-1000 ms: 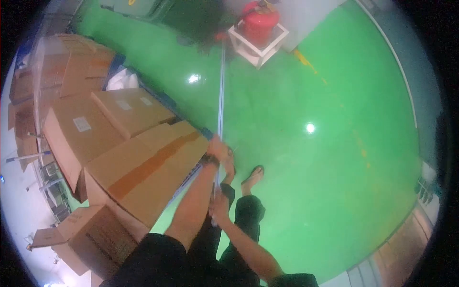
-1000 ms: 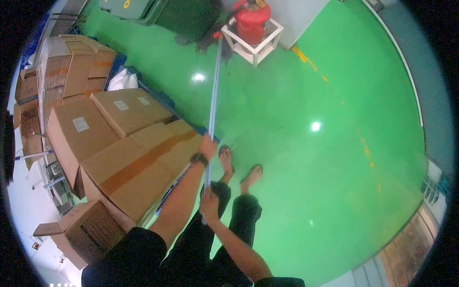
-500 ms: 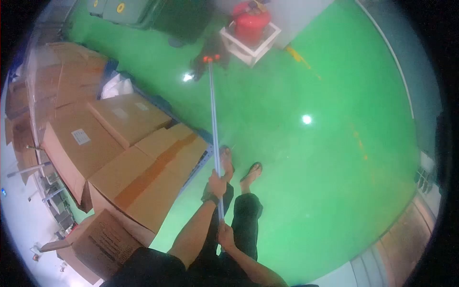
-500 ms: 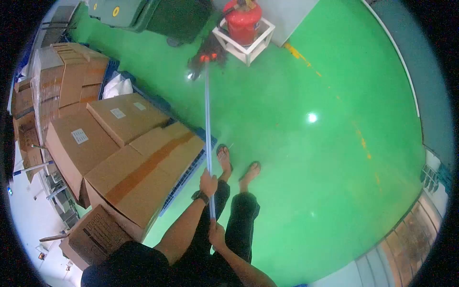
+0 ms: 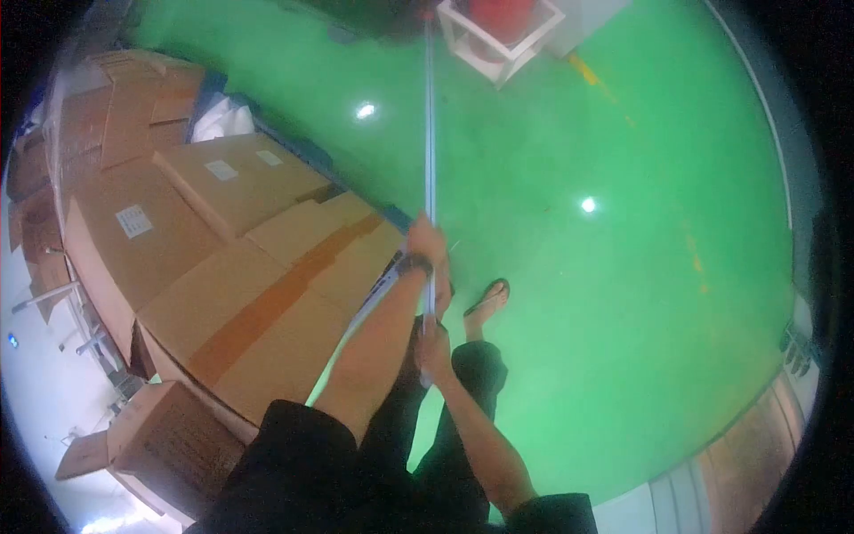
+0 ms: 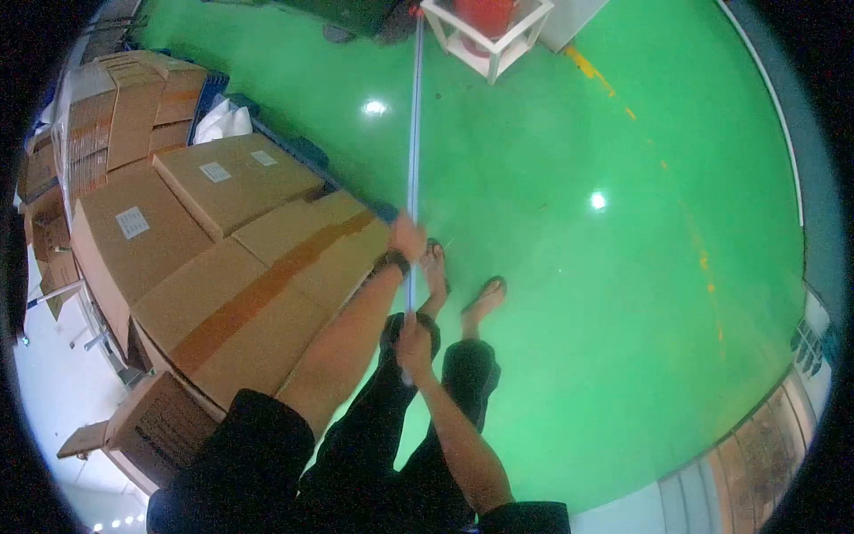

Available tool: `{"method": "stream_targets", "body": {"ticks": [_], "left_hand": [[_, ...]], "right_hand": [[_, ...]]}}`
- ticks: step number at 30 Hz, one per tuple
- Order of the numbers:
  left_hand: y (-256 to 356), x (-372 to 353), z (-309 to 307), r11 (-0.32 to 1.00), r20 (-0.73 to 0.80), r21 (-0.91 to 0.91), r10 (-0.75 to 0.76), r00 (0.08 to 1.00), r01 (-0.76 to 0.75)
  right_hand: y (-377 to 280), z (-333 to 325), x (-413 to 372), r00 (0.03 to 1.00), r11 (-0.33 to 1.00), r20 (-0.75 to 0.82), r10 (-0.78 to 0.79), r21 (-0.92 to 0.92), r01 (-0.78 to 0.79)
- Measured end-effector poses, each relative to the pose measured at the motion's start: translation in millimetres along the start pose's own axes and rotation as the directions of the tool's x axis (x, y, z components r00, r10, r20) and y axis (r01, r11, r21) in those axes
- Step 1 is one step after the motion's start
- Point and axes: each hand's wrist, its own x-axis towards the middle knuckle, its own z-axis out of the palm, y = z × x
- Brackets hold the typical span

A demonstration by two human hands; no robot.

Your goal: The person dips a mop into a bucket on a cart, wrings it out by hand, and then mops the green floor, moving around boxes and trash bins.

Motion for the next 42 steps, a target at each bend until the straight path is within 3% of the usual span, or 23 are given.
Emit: {"method": "stream_targets", "body": {"ticks": [2,3,4,5,7,8,10,13,16,17,19,21,22,23,24,28,30,32,35,37,39,40,42], "left_hand": [[14,-75,4,0.986,0.018,-0.127,-0.11,0.994,0.111],[7,-108,18,0.988,0.031,-0.115,-0.1,0.995,0.103],[-1,-141,31,0.99,0.043,-0.104,-0.09,0.995,0.094],[-9,-174,45,0.992,0.056,-0.093,-0.08,0.995,0.085],[10,-236,40,0.978,0.249,-0.145,-0.109,0.962,0.148],[23,-259,44,0.948,0.189,-0.229,-0.179,0.966,0.221],[10,-261,59,0.954,0.232,-0.253,-0.104,0.967,0.163],[29,-230,49,0.966,0.239,-0.219,-0.084,0.967,0.138],[29,-211,40,0.986,0.123,-0.169,0.012,0.992,0.009],[23,-222,40,0.983,0.12,-0.186,0.023,0.992,0.0],[13,-264,43,0.974,0.172,-0.215,-0.026,0.985,0.063],[6,-327,49,0.953,0.276,-0.22,-0.144,0.95,0.208],[-2,-360,55,0.982,0.338,-0.112,-0.107,0.935,0.153],[-14,-394,71,0.982,0.337,-0.158,-0.048,0.94,0.107],[-14,-413,72,0.979,0.458,-0.118,-0.092,0.884,0.163],[-21,-391,128,0.988,0.419,-0.157,0.062,0.906,0.005],[40,-313,96,0.98,0.564,-0.124,-0.061,0.823,0.157],[44,-265,114,0.963,0.26,-0.198,0.232,0.937,-0.183],[41,-234,133,0.949,0.213,-0.117,0.313,0.926,-0.294],[40,-260,127,0.97,0.31,-0.167,0.22,0.925,-0.175],[30,-308,113,0.979,0.412,-0.205,0.096,0.906,-0.01],[12,-338,117,0.979,0.433,-0.201,0.073,0.898,0.017],[-12,-377,125,0.968,0.35,-0.22,0.193,0.917,-0.12]], "right_hand": [[18,-38,-59,1.0,0.988,-0.024,-0.013,-0.157,0.009],[8,-58,-99,0.982,0.973,-0.029,0.189,-0.131,-0.191],[25,-81,-130,0.995,0.969,-0.057,0.077,-0.231,-0.088],[-17,-91,-177,0.992,0.969,-0.043,0.121,-0.212,-0.127],[-2,-122,-229,0.947,0.934,-0.124,0.297,-0.168,-0.315],[-9,-126,-239,0.934,0.921,-0.146,0.326,-0.175,-0.349],[-15,-127,-254,0.897,0.885,-0.199,0.395,-0.179,-0.43],[1,-131,-213,0.967,0.932,-0.121,0.222,-0.265,-0.248],[-8,-113,-192,0.954,0.939,-0.118,0.275,-0.181,-0.292],[3,-113,-198,0.975,0.934,-0.133,0.18,-0.288,-0.211],[56,-133,-230,0.97,0.93,-0.139,0.198,-0.287,-0.23],[31,-148,-294,0.893,0.884,-0.162,0.42,-0.15,-0.443],[40,-161,-328,0.856,0.855,-0.213,0.472,-0.129,-0.503],[51,-171,-354,0.815,0.823,-0.259,0.518,-0.111,-0.558],[60,-177,-366,0.823,0.834,-0.285,0.491,-0.118,-0.539],[68,-182,-346,0.862,0.878,-0.373,0.343,-0.2,-0.436],[35,-167,-283,0.943,0.907,-0.329,0.051,-0.379,-0.181],[43,-164,-226,0.922,0.948,-0.328,0.204,-0.17,-0.27],[16,-156,-204,0.913,0.958,-0.32,0.253,-0.049,-0.283],[57,-168,-234,0.954,0.927,-0.29,0.076,-0.331,-0.174],[31,-163,-271,0.89,0.907,-0.253,0.379,-0.088,-0.412],[60,-166,-299,0.895,0.914,-0.254,0.368,-0.078,-0.398],[79,-169,-331,0.89,0.917,-0.272,0.366,-0.054,-0.394]]}}
